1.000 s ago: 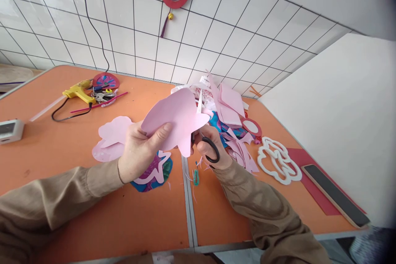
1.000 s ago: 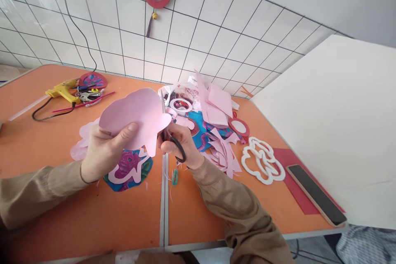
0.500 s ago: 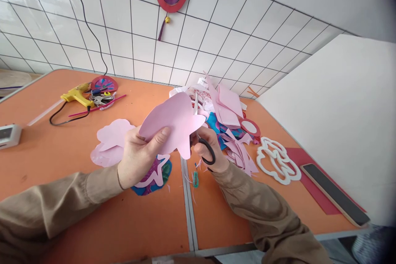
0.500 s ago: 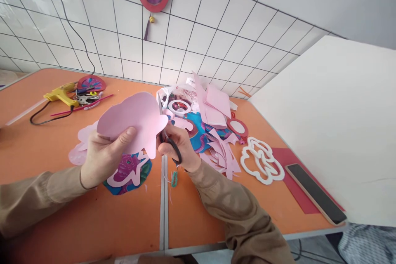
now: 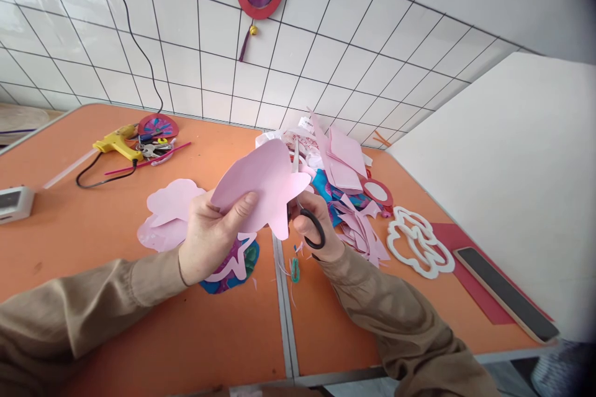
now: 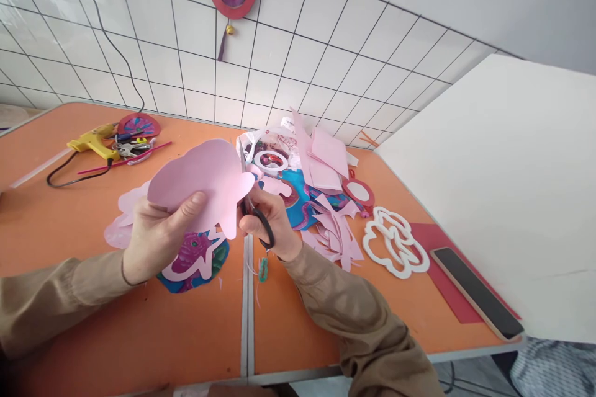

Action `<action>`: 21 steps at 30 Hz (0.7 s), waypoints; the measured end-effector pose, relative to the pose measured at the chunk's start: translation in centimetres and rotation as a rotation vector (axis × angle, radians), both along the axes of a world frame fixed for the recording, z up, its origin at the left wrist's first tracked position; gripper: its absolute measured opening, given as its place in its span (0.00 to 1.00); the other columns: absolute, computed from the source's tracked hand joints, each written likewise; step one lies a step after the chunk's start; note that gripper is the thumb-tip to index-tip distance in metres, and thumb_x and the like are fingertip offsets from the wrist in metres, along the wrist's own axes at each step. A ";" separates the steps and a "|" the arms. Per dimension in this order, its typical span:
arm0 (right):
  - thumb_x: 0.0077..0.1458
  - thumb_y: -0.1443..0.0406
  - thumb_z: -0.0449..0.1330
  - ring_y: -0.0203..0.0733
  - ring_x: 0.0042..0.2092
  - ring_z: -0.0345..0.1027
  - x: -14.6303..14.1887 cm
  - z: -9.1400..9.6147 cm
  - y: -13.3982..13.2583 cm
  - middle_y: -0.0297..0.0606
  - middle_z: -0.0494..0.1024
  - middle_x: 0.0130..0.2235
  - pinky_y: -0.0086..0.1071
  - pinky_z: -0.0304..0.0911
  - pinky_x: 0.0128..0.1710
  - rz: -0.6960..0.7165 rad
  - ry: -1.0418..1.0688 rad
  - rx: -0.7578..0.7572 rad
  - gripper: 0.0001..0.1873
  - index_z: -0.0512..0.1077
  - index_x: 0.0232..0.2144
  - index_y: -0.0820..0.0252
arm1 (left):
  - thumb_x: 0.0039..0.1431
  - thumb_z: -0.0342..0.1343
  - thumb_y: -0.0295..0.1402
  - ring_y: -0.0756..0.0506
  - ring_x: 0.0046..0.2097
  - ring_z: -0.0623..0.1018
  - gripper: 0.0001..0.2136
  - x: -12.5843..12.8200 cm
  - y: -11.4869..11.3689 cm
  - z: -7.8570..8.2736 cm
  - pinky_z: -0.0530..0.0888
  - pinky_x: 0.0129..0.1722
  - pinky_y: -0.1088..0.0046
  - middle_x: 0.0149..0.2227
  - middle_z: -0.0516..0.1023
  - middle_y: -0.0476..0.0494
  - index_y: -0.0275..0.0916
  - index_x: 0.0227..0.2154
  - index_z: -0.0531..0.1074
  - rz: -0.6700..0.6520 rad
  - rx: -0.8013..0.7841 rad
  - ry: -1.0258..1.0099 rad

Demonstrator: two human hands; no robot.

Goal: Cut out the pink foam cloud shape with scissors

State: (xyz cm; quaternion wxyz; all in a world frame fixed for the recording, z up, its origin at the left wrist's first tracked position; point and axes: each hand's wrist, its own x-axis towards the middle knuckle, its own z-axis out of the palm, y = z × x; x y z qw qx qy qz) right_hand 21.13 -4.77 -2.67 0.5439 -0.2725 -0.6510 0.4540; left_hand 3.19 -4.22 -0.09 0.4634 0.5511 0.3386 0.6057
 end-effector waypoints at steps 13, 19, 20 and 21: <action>0.50 0.44 0.66 0.33 0.21 0.59 1.1 0.5 -0.1 0.30 0.69 0.21 0.31 0.52 0.20 0.020 -0.046 -0.012 0.24 0.73 0.31 0.60 | 0.54 0.65 0.38 0.51 0.21 0.66 0.15 -0.5 0.5 0.0 0.67 0.17 0.76 0.17 0.67 0.51 0.38 0.16 0.72 0.026 0.044 0.074; 0.50 0.45 0.67 0.33 0.21 0.58 0.9 1.3 -0.3 0.31 0.68 0.21 0.32 0.52 0.21 -0.020 -0.096 -0.030 0.24 0.71 0.25 0.59 | 0.53 0.66 0.38 0.51 0.22 0.67 0.14 -0.5 0.3 0.0 0.68 0.18 0.76 0.18 0.69 0.50 0.39 0.17 0.73 0.036 0.043 0.054; 0.49 0.44 0.67 0.33 0.20 0.58 0.9 1.3 -0.3 0.31 0.68 0.20 0.32 0.52 0.21 -0.027 -0.100 -0.027 0.24 0.71 0.25 0.59 | 0.53 0.66 0.38 0.51 0.22 0.68 0.14 -0.4 0.2 0.0 0.68 0.18 0.76 0.18 0.69 0.50 0.39 0.17 0.74 0.035 0.042 0.050; 0.49 0.44 0.67 0.33 0.20 0.58 0.9 1.3 -0.3 0.31 0.68 0.20 0.32 0.52 0.20 -0.032 -0.099 -0.022 0.24 0.71 0.25 0.58 | 0.53 0.66 0.38 0.51 0.22 0.68 0.14 -0.4 0.2 0.1 0.68 0.18 0.76 0.18 0.70 0.50 0.39 0.17 0.74 0.031 0.043 0.045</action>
